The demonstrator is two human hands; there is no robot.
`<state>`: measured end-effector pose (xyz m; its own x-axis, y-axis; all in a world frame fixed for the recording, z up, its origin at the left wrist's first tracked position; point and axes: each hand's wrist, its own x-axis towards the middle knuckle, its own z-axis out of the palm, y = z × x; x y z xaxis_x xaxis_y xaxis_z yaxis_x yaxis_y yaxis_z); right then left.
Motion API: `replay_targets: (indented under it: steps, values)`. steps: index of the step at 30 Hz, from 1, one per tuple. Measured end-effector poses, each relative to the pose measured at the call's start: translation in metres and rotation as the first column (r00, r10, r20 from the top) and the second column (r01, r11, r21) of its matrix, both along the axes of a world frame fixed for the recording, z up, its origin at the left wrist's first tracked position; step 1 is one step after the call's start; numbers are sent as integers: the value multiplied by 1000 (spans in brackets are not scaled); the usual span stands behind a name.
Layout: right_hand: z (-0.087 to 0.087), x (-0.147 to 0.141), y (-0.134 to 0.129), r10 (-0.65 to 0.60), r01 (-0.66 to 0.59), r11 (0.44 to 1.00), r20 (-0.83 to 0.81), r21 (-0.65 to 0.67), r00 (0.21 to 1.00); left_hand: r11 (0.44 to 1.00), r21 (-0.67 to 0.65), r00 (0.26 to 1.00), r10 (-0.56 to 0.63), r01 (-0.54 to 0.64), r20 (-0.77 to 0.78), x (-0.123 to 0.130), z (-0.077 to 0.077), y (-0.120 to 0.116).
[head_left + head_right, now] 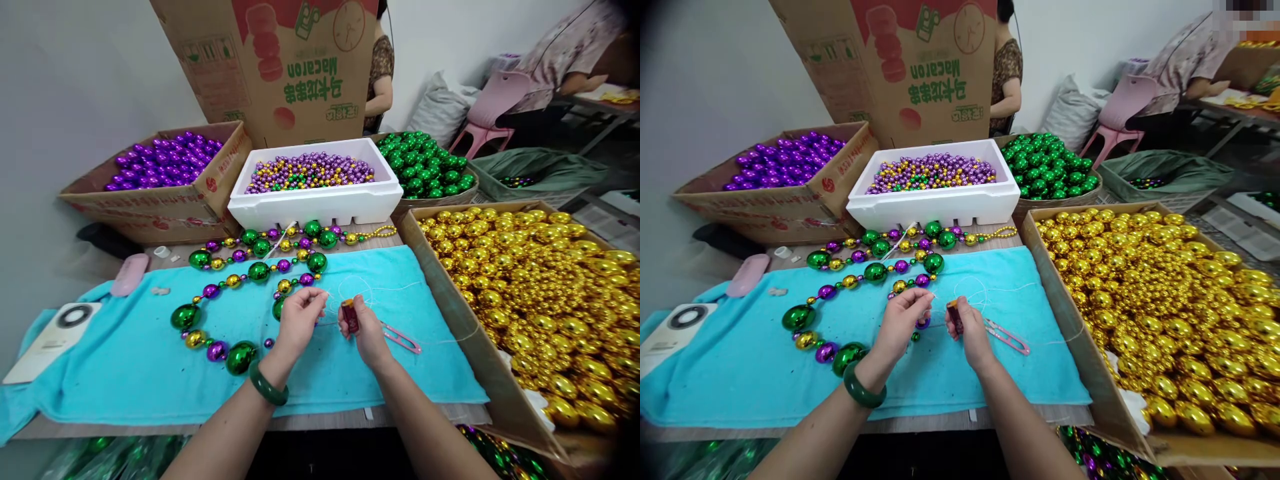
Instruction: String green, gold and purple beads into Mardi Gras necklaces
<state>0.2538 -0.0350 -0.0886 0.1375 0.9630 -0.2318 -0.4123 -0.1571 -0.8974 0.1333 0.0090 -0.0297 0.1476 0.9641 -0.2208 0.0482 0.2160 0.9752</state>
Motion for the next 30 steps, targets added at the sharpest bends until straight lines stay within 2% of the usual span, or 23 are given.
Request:
replay_targets:
  steps: [12,30]
  values:
    - [17,-11,4,-106,119,986,117,-119,988,998,70,999,-7,10,-45,3,1,-2]
    - [24,-13,7,-130,142,988,153,-66,980,997,74,997,-23,28,-70,5,0,-5]
